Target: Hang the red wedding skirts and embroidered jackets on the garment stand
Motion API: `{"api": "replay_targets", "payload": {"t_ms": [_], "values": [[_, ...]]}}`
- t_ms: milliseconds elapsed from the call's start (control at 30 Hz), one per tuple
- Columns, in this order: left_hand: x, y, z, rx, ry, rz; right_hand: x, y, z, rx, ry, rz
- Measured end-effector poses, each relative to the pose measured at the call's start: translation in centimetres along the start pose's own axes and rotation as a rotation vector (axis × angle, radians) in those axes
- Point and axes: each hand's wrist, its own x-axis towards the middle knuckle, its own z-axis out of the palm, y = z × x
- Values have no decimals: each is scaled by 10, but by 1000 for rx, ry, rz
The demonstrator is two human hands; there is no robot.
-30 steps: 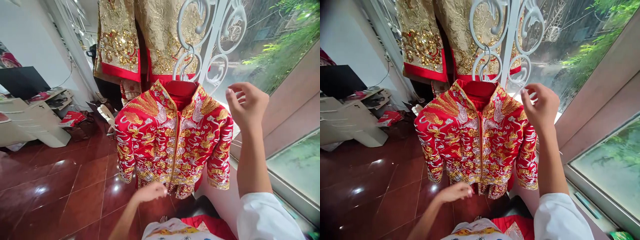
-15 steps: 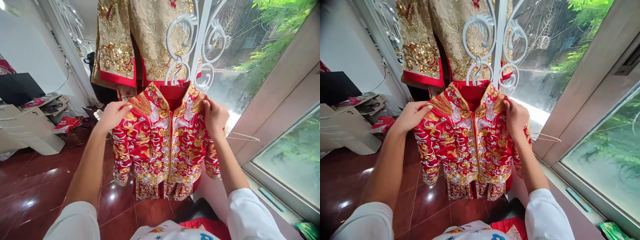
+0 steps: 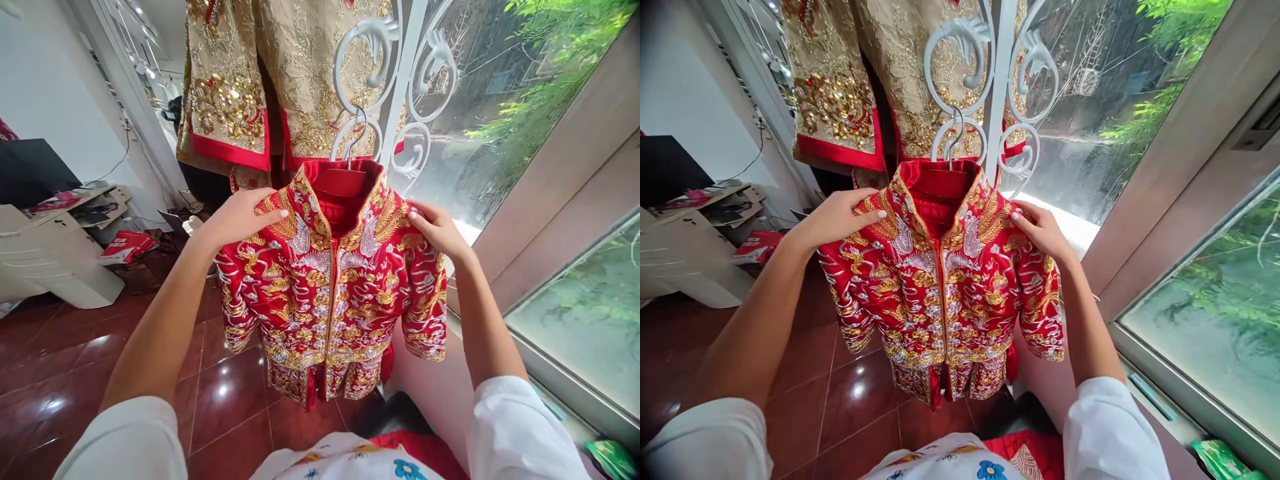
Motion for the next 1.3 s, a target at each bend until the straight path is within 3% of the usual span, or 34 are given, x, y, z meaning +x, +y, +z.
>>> {"api": "replay_targets", "payload": {"t_ms": [133, 333, 467, 533, 600, 667, 700, 833, 900, 1000, 1133, 1300], "values": [[13, 9, -5, 14, -179, -37, -3, 13, 12, 217, -35, 91], [28, 3, -33, 51, -366, -132, -16, 24, 31, 470, 26, 257], [37, -2, -39, -66, -505, -152, -5, 22, 22, 400, -190, 371], [41, 1, -34, -19, -483, -115, 5, 12, 17, 279, -237, 298], [43, 7, -26, 8, -358, -2, 15, -2, 18, 204, -181, 121], [45, 13, -18, -38, -258, 114, 23, -15, 23, 210, -146, -36], [48, 15, -15, -77, -265, 134, 27, -19, 25, 224, -168, -65], [62, 20, -13, -98, -489, -24, 40, -19, 23, 254, -377, 114], [63, 19, -16, -81, -541, -75, 40, -13, 16, 265, -422, 174], [44, 8, -23, -13, -456, -16, 28, -1, 4, 214, -377, 132], [-8, -21, -21, 14, -150, -55, 1, 14, -1, 148, -157, 77], [-38, -44, 17, -74, 88, -104, -15, 18, 26, -177, 250, -9]]}}
